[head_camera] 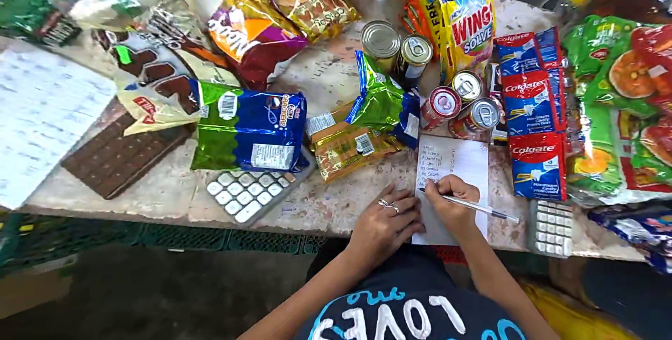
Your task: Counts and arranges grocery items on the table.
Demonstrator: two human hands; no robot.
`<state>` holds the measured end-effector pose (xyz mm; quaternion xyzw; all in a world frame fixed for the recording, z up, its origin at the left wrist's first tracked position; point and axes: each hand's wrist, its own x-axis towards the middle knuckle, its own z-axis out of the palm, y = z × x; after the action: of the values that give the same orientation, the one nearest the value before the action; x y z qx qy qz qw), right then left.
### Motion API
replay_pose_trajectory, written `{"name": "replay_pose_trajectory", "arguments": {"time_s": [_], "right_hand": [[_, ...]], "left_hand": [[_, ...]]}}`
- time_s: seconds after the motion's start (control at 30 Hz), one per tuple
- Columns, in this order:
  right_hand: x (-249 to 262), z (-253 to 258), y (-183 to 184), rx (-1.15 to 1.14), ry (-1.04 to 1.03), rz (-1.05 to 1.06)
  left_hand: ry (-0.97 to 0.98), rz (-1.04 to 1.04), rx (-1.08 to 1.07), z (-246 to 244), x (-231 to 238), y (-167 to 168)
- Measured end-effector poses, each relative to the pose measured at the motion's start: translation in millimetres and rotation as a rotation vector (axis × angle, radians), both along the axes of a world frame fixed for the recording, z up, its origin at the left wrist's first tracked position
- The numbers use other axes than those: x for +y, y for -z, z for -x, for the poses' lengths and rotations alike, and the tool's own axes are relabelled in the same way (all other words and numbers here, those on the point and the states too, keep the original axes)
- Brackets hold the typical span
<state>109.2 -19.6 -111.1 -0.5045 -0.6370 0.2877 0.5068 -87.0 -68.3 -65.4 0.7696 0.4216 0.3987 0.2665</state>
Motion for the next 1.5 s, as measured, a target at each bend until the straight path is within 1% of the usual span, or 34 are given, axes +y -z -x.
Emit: {"name": "replay_pose_trajectory", "arguments": {"time_s": [0.2,0.37,0.9,1.03,1.2,1.3,1.37,1.4,1.5], "right_hand": [[-1.3,0.2,-5.6,0.002,0.038,-0.003],[-3.2,0.7,0.8,-0.028,0.020,-0.033],[-1.5,-1.1,2.0,-0.053,0.063,-0.046],[-0.2,-3.1,-5.2,0.010,0.115,-0.075],[4.0,-18.2,-11.0,0.021,0.075,0.000],[4.0,-17.8,-5.8,0.040,0.070,-0.011],[2.9,-16.9,-8.8,0.099,0.109,0.001],[2.0,-16.9,-13.0,0.167,0.139,0.034],[3.6,-22.9,-32.7,0.494,0.243,0.184]], "left_hand": [[-0.020,0.007,-0.006,-1.8,-0.7,-1.9],[-0.018,0.005,0.000,-1.8,-0.2,-0.7],[-0.023,-0.005,0.021,-1.2,0.8,-0.1],[-0.027,-0.015,0.004,-1.0,0.1,0.2],[-0.026,-0.008,-0.014,-0.6,0.6,-0.2],[-0.030,-0.014,-0.006,-0.8,1.5,1.6],[-0.032,-0.019,-0.005,-1.2,1.8,3.0],[-0.035,-0.023,-0.006,-1.4,1.9,3.6],[-0.039,-0.030,-0.017,-1.1,2.0,4.1]]}}
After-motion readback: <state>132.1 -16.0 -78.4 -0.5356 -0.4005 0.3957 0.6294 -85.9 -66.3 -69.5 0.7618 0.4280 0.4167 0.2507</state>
